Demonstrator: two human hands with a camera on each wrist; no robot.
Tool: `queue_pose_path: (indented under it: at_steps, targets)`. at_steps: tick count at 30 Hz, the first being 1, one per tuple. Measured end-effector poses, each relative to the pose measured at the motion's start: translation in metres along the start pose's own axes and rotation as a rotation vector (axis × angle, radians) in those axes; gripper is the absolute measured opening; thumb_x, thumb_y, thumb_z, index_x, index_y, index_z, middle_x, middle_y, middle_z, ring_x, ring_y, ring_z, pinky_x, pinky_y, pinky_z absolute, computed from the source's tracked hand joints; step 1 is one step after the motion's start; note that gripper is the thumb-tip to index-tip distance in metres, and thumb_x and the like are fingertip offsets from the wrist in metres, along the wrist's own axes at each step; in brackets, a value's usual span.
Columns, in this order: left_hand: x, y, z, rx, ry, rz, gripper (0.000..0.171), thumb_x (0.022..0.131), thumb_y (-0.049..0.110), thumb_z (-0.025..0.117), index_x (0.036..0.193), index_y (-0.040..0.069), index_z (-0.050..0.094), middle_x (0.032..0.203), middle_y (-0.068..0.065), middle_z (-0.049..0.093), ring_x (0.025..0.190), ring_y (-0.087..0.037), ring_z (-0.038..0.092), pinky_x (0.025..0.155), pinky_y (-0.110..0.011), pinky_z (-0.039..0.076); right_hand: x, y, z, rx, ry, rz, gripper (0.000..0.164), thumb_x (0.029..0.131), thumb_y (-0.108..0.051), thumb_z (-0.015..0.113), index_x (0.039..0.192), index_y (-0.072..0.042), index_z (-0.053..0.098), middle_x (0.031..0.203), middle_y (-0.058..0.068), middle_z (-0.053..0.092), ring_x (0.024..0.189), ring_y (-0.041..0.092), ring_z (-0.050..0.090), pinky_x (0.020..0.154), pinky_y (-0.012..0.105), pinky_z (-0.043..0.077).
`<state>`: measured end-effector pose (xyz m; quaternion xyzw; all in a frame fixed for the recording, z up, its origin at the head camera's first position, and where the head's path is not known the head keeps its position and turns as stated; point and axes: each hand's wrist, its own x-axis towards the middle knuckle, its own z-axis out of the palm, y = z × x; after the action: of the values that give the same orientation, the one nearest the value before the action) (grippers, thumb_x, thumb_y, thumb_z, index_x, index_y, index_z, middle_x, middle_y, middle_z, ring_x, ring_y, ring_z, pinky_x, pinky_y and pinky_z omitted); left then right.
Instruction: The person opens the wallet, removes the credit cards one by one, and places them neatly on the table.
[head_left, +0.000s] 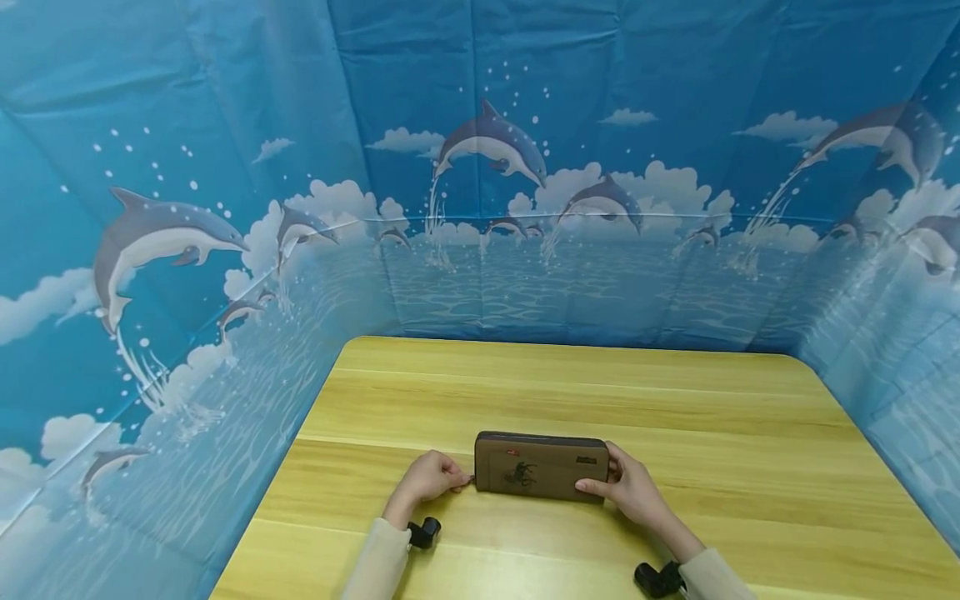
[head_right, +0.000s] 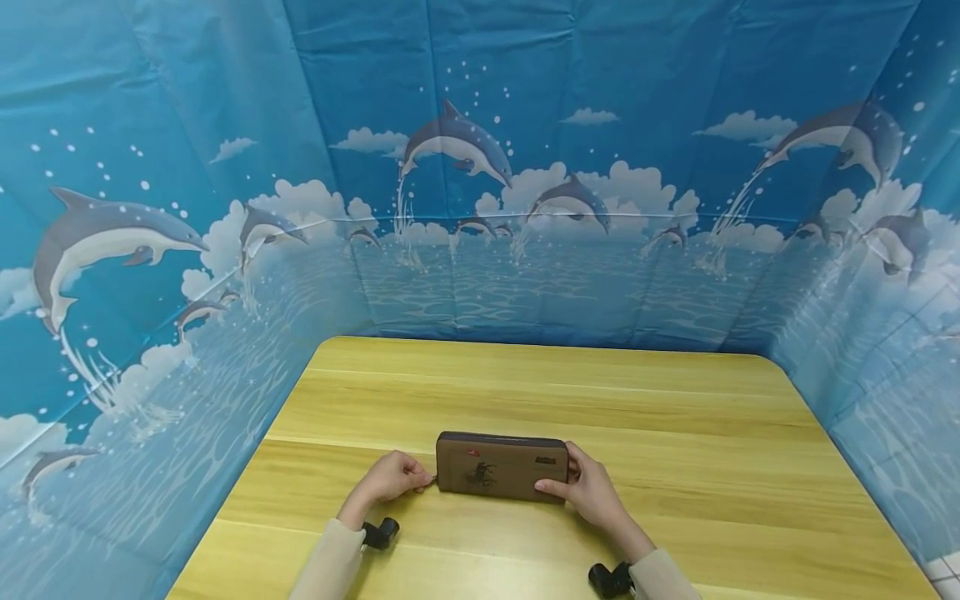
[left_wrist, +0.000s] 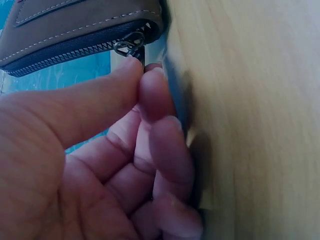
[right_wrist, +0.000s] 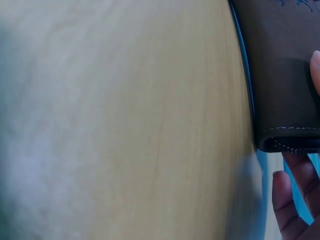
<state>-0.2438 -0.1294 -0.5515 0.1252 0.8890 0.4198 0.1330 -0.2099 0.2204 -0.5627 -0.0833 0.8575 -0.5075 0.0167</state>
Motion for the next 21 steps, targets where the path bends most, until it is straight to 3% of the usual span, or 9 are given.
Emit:
queue_pose_path:
  at_steps: [7,15,21]
  targets:
    - [-0.003,0.005,0.0,0.023,-0.039,0.005,0.023,0.094,0.019,0.061,0.076,0.006,0.066,0.066,-0.001,0.062,0.05,-0.01,0.04,0.047,-0.024,0.032,0.0,0.003,0.001,0.014,0.004,-0.023,0.047,0.075,-0.03,0.08,0.114,-0.015,0.058,0.093,-0.003,0.068,0.075,0.014,0.061,0.061,0.028,0.048]
    - [0.002,0.001,0.003,-0.144,-0.005,0.022,0.014,0.092,0.013,0.064,0.085,0.003,0.071,0.07,-0.006,0.068,0.058,-0.015,0.06,0.052,-0.027,0.047,0.0,0.003,0.0,0.006,0.006,0.009,0.048,0.074,-0.03,0.081,0.114,-0.016,0.058,0.089,-0.003,0.067,0.065,0.014,0.053,0.055,0.027,0.042]
    - [0.004,-0.004,0.002,-0.233,-0.013,0.015,0.013,0.091,0.012,0.065,0.088,0.001,0.072,0.072,-0.008,0.069,0.062,-0.017,0.062,0.057,-0.031,0.051,0.0,0.002,0.001,-0.006,-0.004,0.007,0.047,0.075,-0.031,0.08,0.113,-0.016,0.058,0.086,-0.003,0.066,0.063,0.014,0.052,0.055,0.026,0.041]
